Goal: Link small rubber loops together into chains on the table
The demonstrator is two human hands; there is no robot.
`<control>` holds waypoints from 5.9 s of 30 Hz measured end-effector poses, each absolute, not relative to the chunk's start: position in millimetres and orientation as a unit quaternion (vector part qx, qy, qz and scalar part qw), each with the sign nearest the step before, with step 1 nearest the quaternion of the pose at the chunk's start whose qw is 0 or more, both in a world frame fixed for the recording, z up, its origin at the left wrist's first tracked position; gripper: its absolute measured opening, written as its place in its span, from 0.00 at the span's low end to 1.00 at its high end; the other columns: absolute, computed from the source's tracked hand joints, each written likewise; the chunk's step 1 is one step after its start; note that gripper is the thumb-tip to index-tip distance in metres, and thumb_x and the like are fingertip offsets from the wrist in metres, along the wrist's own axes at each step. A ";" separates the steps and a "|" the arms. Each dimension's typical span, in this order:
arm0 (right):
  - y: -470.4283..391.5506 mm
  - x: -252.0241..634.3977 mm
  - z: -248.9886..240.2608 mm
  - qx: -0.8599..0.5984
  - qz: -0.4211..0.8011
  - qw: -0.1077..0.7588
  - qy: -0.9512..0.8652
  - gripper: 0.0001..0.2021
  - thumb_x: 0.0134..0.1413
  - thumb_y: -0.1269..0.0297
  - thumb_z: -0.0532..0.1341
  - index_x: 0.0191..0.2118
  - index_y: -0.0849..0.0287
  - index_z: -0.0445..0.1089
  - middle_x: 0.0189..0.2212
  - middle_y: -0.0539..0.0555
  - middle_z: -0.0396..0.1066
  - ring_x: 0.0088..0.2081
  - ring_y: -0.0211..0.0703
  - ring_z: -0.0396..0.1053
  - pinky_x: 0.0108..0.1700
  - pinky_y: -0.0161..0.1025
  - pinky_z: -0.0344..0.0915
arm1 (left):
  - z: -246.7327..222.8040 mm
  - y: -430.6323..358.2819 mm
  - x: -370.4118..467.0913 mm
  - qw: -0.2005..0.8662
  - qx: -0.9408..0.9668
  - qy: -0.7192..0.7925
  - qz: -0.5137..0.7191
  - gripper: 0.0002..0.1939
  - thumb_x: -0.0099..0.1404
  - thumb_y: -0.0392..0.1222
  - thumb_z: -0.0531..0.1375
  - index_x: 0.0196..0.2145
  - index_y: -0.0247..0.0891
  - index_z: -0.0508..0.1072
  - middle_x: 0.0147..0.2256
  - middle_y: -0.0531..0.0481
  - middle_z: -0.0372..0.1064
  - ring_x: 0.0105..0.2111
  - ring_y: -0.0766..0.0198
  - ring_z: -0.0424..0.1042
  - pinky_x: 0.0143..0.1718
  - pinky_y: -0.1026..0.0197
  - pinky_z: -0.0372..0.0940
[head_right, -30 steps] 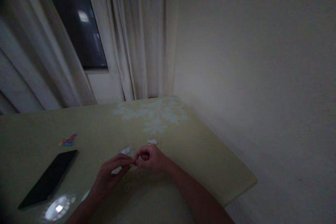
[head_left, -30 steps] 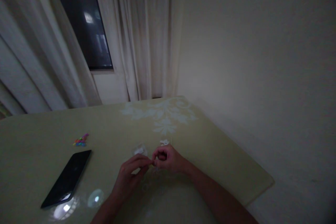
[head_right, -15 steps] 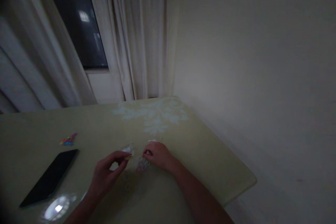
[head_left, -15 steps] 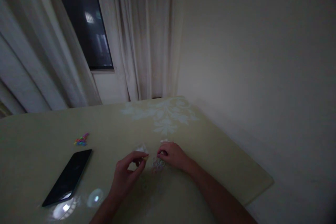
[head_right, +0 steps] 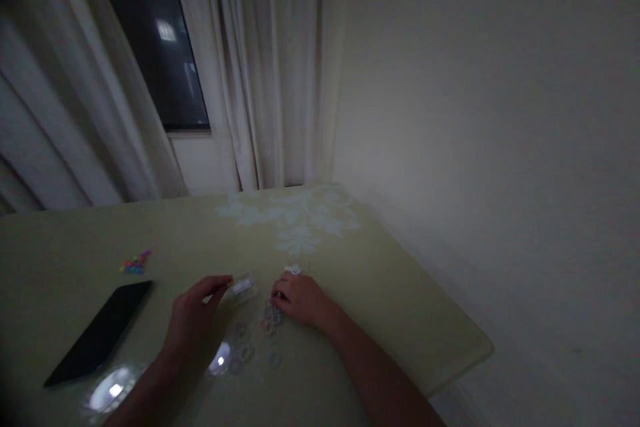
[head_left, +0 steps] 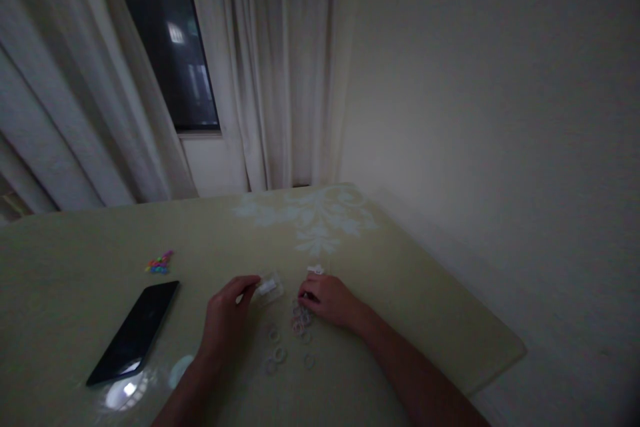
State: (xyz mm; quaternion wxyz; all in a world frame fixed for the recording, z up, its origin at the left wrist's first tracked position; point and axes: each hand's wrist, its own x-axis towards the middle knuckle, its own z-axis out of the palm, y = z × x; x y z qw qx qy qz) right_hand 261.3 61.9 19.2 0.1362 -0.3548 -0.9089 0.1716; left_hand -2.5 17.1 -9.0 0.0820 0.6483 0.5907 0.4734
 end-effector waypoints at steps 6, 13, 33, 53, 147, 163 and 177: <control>61.2 260.8 17.5 -0.348 0.164 0.135 -0.913 0.07 0.66 0.63 0.64 0.44 0.59 0.77 0.40 0.55 0.76 0.40 0.43 0.72 0.42 0.36 0.62 | -16.7 18.3 -8.1 -0.025 0.694 0.616 0.372 0.17 0.72 0.41 0.52 0.42 0.39 0.82 0.42 0.43 0.82 0.43 0.52 0.80 0.47 0.54 0.73; 61.6 259.4 14.9 -0.348 0.170 0.145 -0.910 0.06 0.66 0.64 0.64 0.44 0.59 0.77 0.40 0.55 0.77 0.40 0.43 0.73 0.43 0.36 0.62 | -11.3 14.0 -5.5 -0.090 0.760 0.589 0.259 0.23 0.56 0.31 0.59 0.49 0.35 0.80 0.50 0.39 0.79 0.50 0.47 0.77 0.50 0.54 0.73; 63.6 251.6 0.1 -0.382 0.228 0.228 -0.866 0.07 0.66 0.68 0.64 0.46 0.56 0.79 0.44 0.54 0.73 0.43 0.41 0.72 0.46 0.35 0.65 | 13.2 3.3 18.3 0.013 0.774 0.580 0.254 0.23 0.68 0.27 0.52 0.53 0.41 0.78 0.52 0.42 0.78 0.52 0.52 0.76 0.52 0.55 0.69; 63.1 272.2 23.6 -0.325 0.352 0.152 -0.865 0.06 0.50 0.72 0.73 0.35 0.58 0.80 0.41 0.52 0.68 0.40 0.39 0.68 0.43 0.34 0.64 | 18.5 -8.4 27.2 0.215 0.744 0.579 0.257 0.09 0.71 0.39 0.53 0.37 0.42 0.73 0.36 0.48 0.78 0.35 0.59 0.77 0.37 0.61 0.66; 51.1 243.1 24.7 -0.301 0.508 0.405 -0.698 0.28 0.72 0.46 0.50 0.36 0.56 0.82 0.33 0.53 0.68 0.30 0.39 0.62 0.35 0.38 0.58 | 16.2 -9.2 41.6 0.301 0.612 0.478 0.554 0.09 0.65 0.48 0.67 0.37 0.40 0.81 0.32 0.48 0.81 0.32 0.60 0.79 0.35 0.62 0.72; 52.1 242.4 15.7 -0.331 0.490 0.404 -0.698 0.35 0.73 0.42 0.42 0.38 0.56 0.83 0.41 0.56 0.74 0.32 0.41 0.62 0.36 0.40 0.60 | 17.5 -9.0 41.4 0.320 0.621 0.463 0.545 0.08 0.66 0.47 0.67 0.38 0.42 0.83 0.35 0.48 0.83 0.34 0.59 0.81 0.36 0.62 0.74; 57.7 249.0 17.0 -0.377 0.394 0.361 -0.756 0.21 0.71 0.51 0.56 0.34 0.59 0.78 0.39 0.55 0.73 0.41 0.43 0.72 0.48 0.40 0.64 | 27.7 -11.5 41.5 0.339 0.625 0.458 0.534 0.10 0.63 0.44 0.67 0.42 0.45 0.86 0.37 0.47 0.85 0.32 0.56 0.83 0.40 0.57 0.78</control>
